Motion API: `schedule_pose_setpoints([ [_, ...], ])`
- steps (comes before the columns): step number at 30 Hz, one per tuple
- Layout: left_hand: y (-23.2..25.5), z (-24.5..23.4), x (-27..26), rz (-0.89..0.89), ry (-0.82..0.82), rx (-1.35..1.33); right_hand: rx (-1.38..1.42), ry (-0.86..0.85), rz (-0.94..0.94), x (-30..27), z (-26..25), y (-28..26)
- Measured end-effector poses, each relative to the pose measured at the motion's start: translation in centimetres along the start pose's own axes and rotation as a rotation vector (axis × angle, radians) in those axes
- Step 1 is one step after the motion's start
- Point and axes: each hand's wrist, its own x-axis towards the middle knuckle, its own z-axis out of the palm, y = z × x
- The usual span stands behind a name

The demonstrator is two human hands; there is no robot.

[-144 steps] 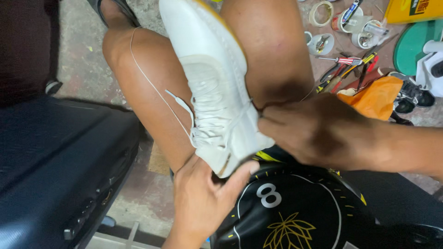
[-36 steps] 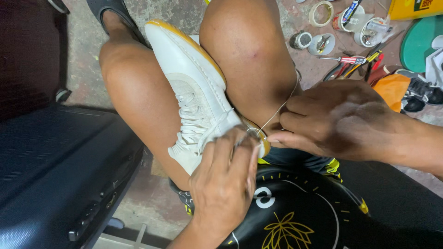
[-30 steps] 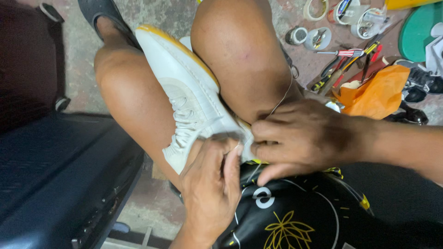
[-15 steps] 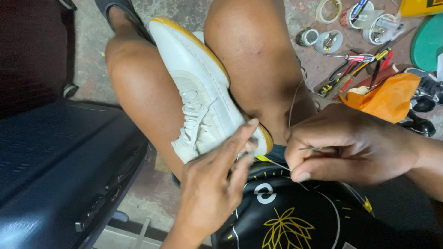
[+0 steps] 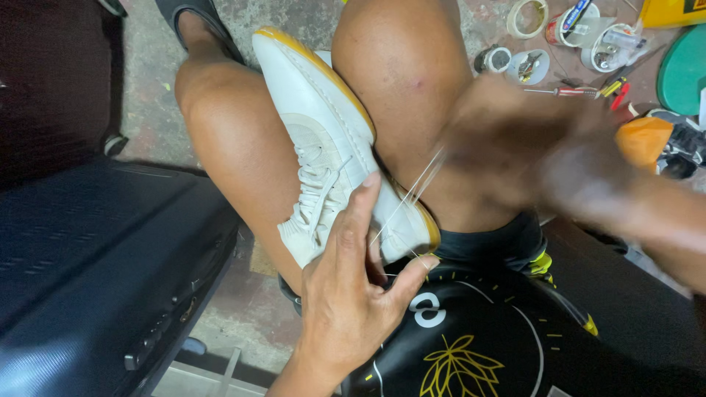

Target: The person sews a white sneaker using a needle and thread. They repeatedly insert the needle through the shoe's upper and pull the thread to secure the stitching. The shoe is held between the legs while the person works.

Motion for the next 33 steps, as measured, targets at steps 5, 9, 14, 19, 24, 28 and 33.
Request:
schedule_pose_setpoints([
  [5,0.1,-0.3,0.1,-0.027,-0.02,0.019,-0.148,0.009,0.431,-2.7,-3.2,8.6],
  [9,0.2,-0.4,0.3,-0.019,-0.022,-0.01,-0.078,-0.031,0.474,-5.5,-1.9,6.8],
  [14,0.7,-0.5,1.1,-0.022,-0.004,-0.02,0.08,-0.166,0.422,-3.5,-0.6,-1.2],
  [19,0.7,-0.6,0.9,-0.082,-0.047,-0.014,0.251,-0.28,-0.038,-2.6,2.8,-4.4],
  [24,0.2,-1.3,-1.1,0.106,0.03,-0.087,0.688,-0.02,-0.102,-3.7,3.5,-4.4],
  [28,-0.8,-2.6,-3.5,-0.071,0.414,0.045,0.996,-0.103,0.043,-4.0,1.8,-3.7],
  [33,-5.5,-3.7,-4.0,-0.099,0.307,0.234,0.946,-0.13,0.185,-3.8,2.6,-4.6],
])
